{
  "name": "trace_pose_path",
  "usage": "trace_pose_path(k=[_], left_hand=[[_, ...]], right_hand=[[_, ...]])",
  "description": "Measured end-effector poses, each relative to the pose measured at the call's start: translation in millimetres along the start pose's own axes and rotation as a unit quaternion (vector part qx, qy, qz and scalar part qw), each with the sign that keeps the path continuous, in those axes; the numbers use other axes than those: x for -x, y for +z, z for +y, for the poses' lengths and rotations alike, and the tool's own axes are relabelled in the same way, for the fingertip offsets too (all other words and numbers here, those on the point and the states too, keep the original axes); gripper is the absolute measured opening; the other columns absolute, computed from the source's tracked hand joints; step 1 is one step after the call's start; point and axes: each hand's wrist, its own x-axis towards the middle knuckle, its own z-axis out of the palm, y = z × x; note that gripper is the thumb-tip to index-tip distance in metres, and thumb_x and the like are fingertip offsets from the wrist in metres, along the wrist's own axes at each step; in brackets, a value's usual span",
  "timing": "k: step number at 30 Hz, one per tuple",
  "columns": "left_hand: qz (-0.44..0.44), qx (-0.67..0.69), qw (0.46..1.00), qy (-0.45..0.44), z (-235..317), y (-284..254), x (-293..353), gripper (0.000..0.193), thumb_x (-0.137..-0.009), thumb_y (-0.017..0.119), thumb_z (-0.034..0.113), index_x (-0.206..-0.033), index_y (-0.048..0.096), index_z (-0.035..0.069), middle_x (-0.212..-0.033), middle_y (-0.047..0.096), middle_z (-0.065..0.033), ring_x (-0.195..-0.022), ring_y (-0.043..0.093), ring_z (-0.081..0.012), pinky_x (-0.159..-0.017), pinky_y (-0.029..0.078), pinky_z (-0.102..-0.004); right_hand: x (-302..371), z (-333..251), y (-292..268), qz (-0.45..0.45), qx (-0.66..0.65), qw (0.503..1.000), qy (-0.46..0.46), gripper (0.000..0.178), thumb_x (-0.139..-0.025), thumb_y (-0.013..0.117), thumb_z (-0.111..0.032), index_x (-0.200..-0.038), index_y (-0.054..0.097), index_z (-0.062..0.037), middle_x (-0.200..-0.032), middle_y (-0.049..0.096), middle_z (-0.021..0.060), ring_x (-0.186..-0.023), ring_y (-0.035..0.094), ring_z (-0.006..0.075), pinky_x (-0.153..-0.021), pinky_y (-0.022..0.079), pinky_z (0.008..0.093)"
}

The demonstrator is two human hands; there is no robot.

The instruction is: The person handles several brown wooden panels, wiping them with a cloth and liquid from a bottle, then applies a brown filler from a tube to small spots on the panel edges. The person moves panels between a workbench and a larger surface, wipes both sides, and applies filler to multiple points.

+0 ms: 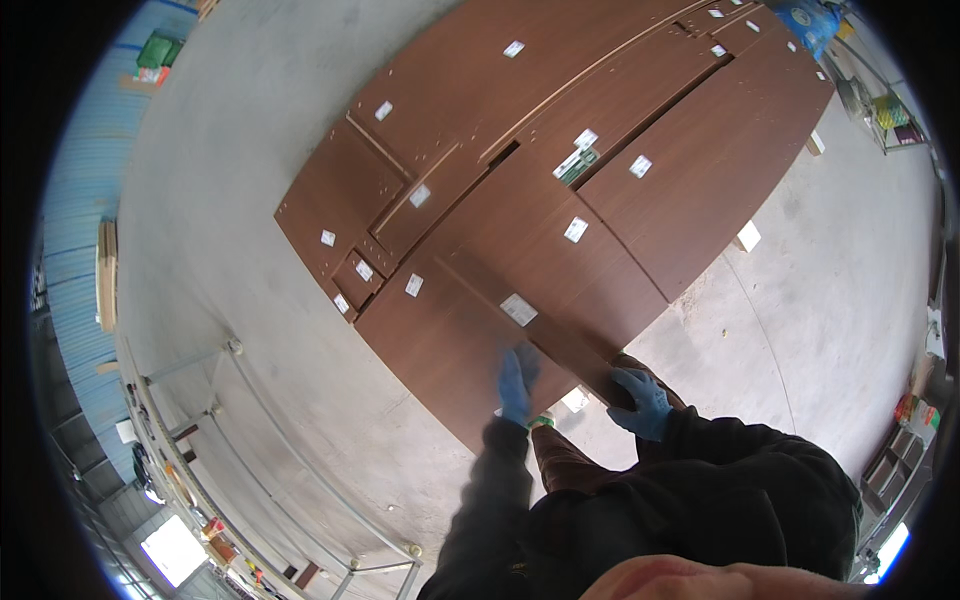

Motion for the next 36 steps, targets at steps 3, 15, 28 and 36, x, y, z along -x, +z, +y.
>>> trace_pose_path(k=[3,15,28,36], left_hand=[[-0.112,0.208,0.972,-0.016,-30,96,82,0.063,-0.112,0.048,0.05,-0.155,0.046,0.004,-0.144,0.062,-0.015,-0.132,0.059,-0.0301,-0.118,0.043,-0.0479],[-0.215,0.025,0.976,-0.034,-74,276,180,0.037,-0.105,0.066,0.017,-0.134,0.061,-0.004,-0.125,0.07,-0.015,-0.111,0.071,-0.0285,-0.101,0.058,-0.0419],[-0.249,0.0,0.963,-0.1,-243,408,266,0.041,-0.106,0.066,0.023,-0.139,0.056,0.001,-0.132,0.065,-0.0149,-0.12,0.065,-0.0293,-0.107,0.054,-0.0471],[-0.335,-0.055,0.932,-0.126,-346,661,264,0.034,-0.103,0.07,0.024,-0.127,0.062,0.003,-0.116,0.069,-0.0091,-0.108,0.068,-0.0248,-0.1,0.056,-0.0411]], right_hand=[[15,-2,-51,-0.047,0.0,0.998,-0.037,0.08,-0.079,0.085,-0.026,-0.147,0.051,-0.0034,-0.14,0.058,0.0247,-0.13,0.055,0.0456,-0.11,0.047,0.0504],[165,-10,-180,0.148,-0.001,0.989,0.005,0.065,-0.083,0.078,-0.03,-0.138,0.053,-0.0061,-0.128,0.062,0.0229,-0.115,0.061,0.0467,-0.096,0.051,0.0528],[334,67,-315,0.202,0.026,0.977,0.057,0.048,-0.084,0.079,-0.025,-0.121,0.054,-0.0089,-0.116,0.066,0.0177,-0.109,0.064,0.043,-0.093,0.051,0.0482],[371,204,-519,0.254,0.083,0.961,0.073,0.062,-0.082,0.077,-0.025,-0.135,0.051,-0.0079,-0.123,0.064,0.0233,-0.115,0.063,0.0466,-0.096,0.052,0.0523]])
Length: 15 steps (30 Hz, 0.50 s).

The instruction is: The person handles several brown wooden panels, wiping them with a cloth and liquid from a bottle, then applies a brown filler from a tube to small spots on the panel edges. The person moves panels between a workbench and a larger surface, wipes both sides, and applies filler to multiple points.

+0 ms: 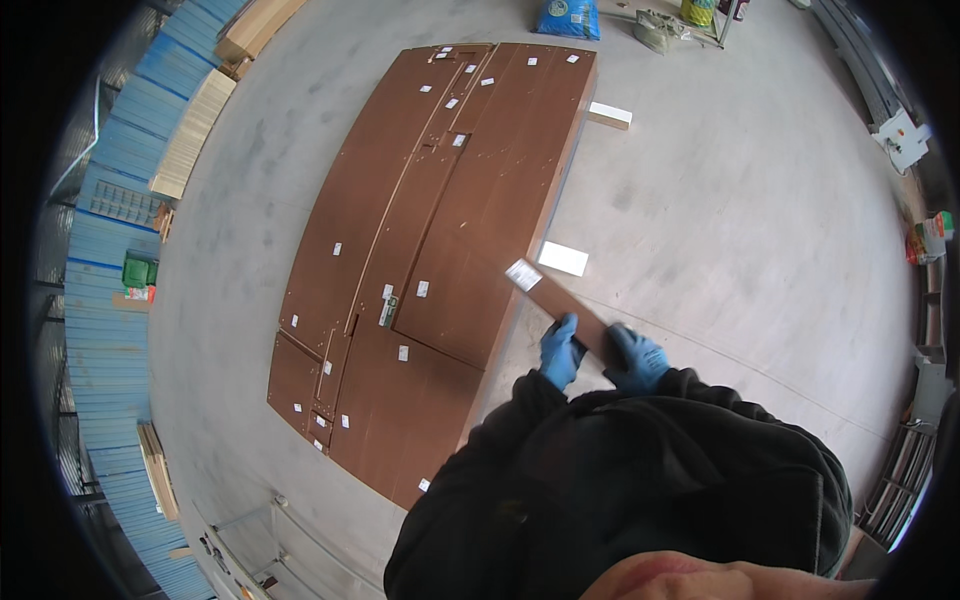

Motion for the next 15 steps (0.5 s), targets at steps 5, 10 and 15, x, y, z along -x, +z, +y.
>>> trace_pose_path(k=[5,10,15], left_hand=[[0.0,-0.029,0.997,-0.074,-34,143,-118,0.036,-0.102,0.07,0.024,-0.132,0.061,0.005,-0.12,0.068,-0.0099,-0.112,0.067,-0.0256,-0.099,0.056,-0.04],[0.0,-0.091,0.992,-0.082,-15,226,-226,0.035,-0.103,0.068,0.022,-0.133,0.061,0.004,-0.12,0.068,-0.0104,-0.113,0.067,-0.0269,-0.099,0.056,-0.0409],[-0.001,-0.089,0.993,-0.075,5,311,-376,0.032,-0.104,0.067,0.023,-0.131,0.062,0.006,-0.12,0.068,-0.0088,-0.114,0.067,-0.0252,-0.1,0.056,-0.0401]], right_hand=[[-53,100,-116,0.02,-0.034,0.996,0.083,0.067,-0.082,0.078,-0.03,-0.139,0.053,-0.0053,-0.132,0.064,0.0242,-0.117,0.064,0.0468,-0.095,0.054,0.052],[-135,165,-168,0.013,-0.007,0.988,0.154,0.084,-0.083,0.078,-0.034,-0.152,0.042,-0.0039,-0.14,0.06,0.0257,-0.125,0.061,0.0457,-0.103,0.052,0.0521],[-259,241,-247,0.028,-0.022,0.989,0.143,0.082,-0.081,0.078,-0.029,-0.151,0.042,-0.0046,-0.142,0.058,0.0266,-0.126,0.059,0.0465,-0.103,0.052,0.0516]])
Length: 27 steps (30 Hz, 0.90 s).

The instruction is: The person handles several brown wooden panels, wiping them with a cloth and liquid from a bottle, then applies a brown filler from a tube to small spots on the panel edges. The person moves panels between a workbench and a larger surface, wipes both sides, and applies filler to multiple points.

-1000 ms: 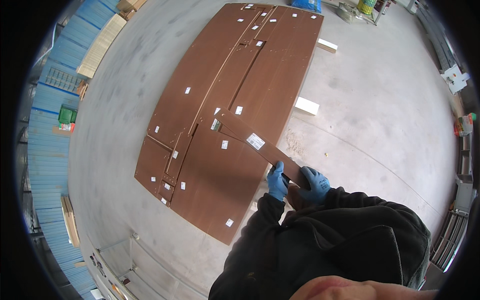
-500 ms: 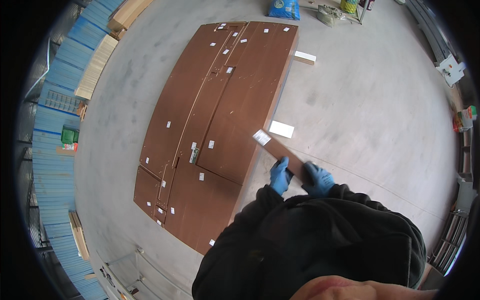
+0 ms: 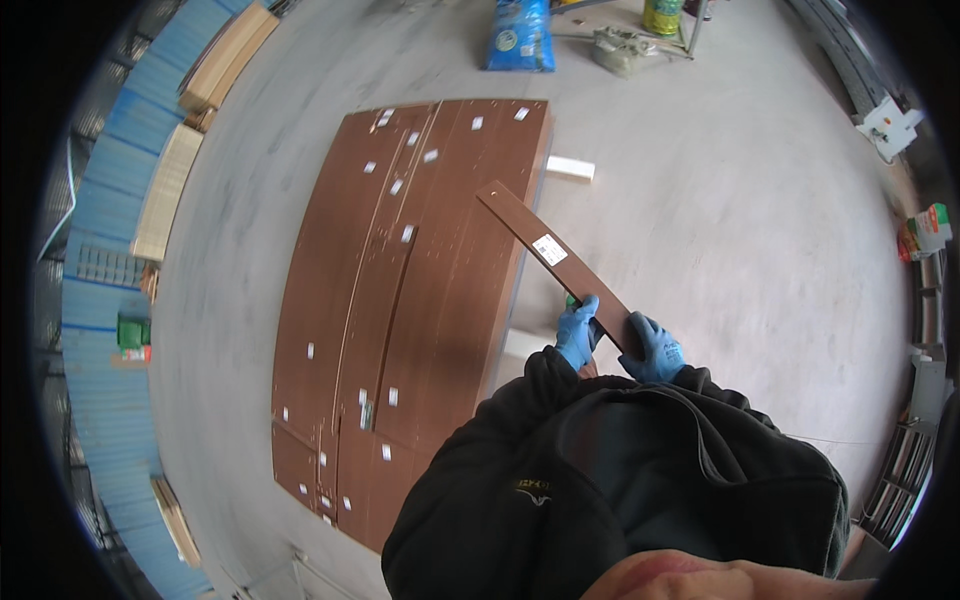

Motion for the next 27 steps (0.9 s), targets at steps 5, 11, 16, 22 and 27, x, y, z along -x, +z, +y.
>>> trace_pose_path(k=[5,11,16,22,27], left_hand=[[-0.092,-0.036,0.995,-0.033,80,128,-148,0.037,-0.103,0.069,0.024,-0.134,0.059,0.007,-0.123,0.067,-0.0084,-0.115,0.066,-0.0252,-0.102,0.055,-0.0396],[-0.147,-0.119,0.979,-0.081,143,277,-284,0.038,-0.1,0.074,0.027,-0.13,0.065,0.005,-0.112,0.071,-0.0052,-0.1,0.071,-0.0201,-0.09,0.059,-0.034],[-0.216,-0.173,0.953,-0.126,148,393,-422,0.039,-0.104,0.067,0.029,-0.133,0.061,0.005,-0.124,0.07,-0.0091,-0.117,0.067,-0.0263,-0.104,0.054,-0.0429],[-0.173,-0.225,0.948,-0.141,182,460,-636,0.049,-0.103,0.069,0.034,-0.141,0.059,0.005,-0.139,0.066,-0.0156,-0.123,0.066,-0.0325,-0.104,0.055,-0.0456],[0.026,-0.33,0.933,-0.138,264,380,-752,0.019,-0.103,0.061,0.03,-0.088,0.056,0.02,-0.084,0.057,-0.0007,-0.081,0.059,-0.0209,-0.072,0.05,-0.0433]], right_hand=[[-145,9,-104,0.179,-0.006,0.984,-0.009,0.06,-0.078,0.078,-0.023,-0.131,0.055,-0.0059,-0.124,0.064,0.0244,-0.113,0.062,0.0477,-0.09,0.054,0.0528],[-266,48,-213,0.208,-0.067,0.974,0.061,0.064,-0.079,0.077,-0.023,-0.137,0.055,-0.0048,-0.13,0.063,0.0242,-0.118,0.061,0.047,-0.096,0.053,0.0514],[-375,144,-281,0.329,-0.092,0.938,0.058,0.072,-0.083,0.077,-0.024,-0.148,0.05,-0.0053,-0.139,0.06,0.025,-0.123,0.06,0.0463,-0.103,0.052,0.0503],[-525,286,-450,0.412,-0.054,0.907,0.066,0.069,-0.084,0.08,-0.02,-0.146,0.054,-0.0059,-0.136,0.061,0.0217,-0.119,0.062,0.0423,-0.1,0.054,0.0465],[-654,376,-607,0.457,0.009,0.879,0.138,0.069,-0.086,0.079,-0.024,-0.147,0.053,-0.0051,-0.138,0.062,0.0217,-0.123,0.062,0.0418,-0.102,0.053,0.0485]])
